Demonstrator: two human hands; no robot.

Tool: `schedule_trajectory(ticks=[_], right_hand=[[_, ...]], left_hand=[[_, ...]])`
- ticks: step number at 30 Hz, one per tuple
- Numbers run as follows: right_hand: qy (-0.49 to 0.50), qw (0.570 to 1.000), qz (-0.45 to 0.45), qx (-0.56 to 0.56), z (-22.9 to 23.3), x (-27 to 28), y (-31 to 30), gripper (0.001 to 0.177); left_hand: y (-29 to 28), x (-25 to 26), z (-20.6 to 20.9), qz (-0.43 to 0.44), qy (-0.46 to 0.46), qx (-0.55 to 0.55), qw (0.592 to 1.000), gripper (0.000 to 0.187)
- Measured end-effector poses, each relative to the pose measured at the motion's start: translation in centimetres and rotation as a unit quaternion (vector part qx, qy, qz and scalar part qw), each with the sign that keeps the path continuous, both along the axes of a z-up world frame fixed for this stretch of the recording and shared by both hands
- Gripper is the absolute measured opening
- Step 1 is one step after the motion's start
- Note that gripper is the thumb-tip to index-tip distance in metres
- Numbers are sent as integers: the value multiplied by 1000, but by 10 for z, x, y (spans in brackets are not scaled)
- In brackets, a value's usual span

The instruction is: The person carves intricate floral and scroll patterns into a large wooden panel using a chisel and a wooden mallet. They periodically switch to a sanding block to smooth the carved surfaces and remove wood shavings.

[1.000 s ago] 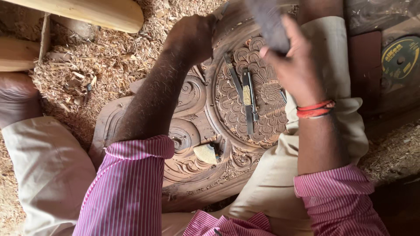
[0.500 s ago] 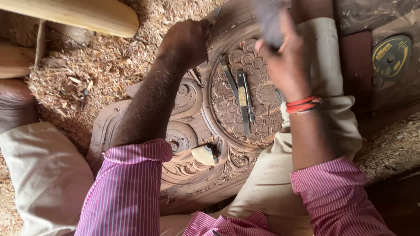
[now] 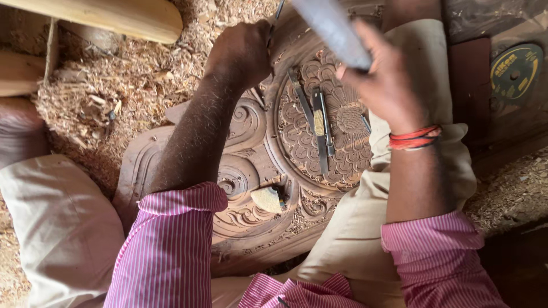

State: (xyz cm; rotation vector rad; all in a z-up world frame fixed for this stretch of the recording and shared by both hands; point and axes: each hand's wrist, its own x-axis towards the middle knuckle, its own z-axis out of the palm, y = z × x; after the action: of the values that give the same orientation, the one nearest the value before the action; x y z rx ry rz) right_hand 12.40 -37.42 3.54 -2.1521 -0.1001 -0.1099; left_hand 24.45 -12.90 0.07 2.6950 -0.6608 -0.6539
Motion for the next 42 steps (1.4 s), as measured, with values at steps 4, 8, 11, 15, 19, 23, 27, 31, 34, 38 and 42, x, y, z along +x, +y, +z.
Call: schedule_trajectory(ticks=[4, 8, 11, 15, 19, 23, 27, 31, 34, 38, 42], right_hand=[[101, 990, -94, 1, 14, 5, 5, 56], [103, 991, 31, 75, 8, 4, 2, 72], [-7, 999, 21, 42, 6, 7, -5, 67], [73, 996, -46, -24, 12, 10, 4, 68], [73, 997, 15, -21, 8, 9, -5, 71], [-30, 998, -20, 46, 0, 13, 3, 67], [95, 988, 29, -115, 14, 8, -3, 74], [51, 998, -3, 24, 17, 8, 0, 61], [32, 989, 9, -145, 21, 9, 3, 68], [71, 995, 27, -60, 25, 6, -7, 71], [6, 997, -1, -72, 25, 13, 3, 59]], left_hand=[[-2, 1, 0, 10, 16, 9, 1000, 22], [-3, 4, -3, 3, -2, 13, 1000, 23], [1, 3, -7, 6, -17, -1, 1000, 19], [1, 4, -7, 29, -12, -4, 1000, 17], [6, 2, -12, 17, -44, -23, 999, 17], [7, -2, -8, 52, -9, -14, 999, 23], [4, -1, -4, 38, -8, 4, 999, 24], [4, -3, -4, 56, 7, 9, 998, 22], [1, -4, 2, 59, 21, 17, 998, 20], [3, -8, 5, 77, 28, 6, 997, 21], [3, -7, 5, 87, 23, 5, 996, 16]])
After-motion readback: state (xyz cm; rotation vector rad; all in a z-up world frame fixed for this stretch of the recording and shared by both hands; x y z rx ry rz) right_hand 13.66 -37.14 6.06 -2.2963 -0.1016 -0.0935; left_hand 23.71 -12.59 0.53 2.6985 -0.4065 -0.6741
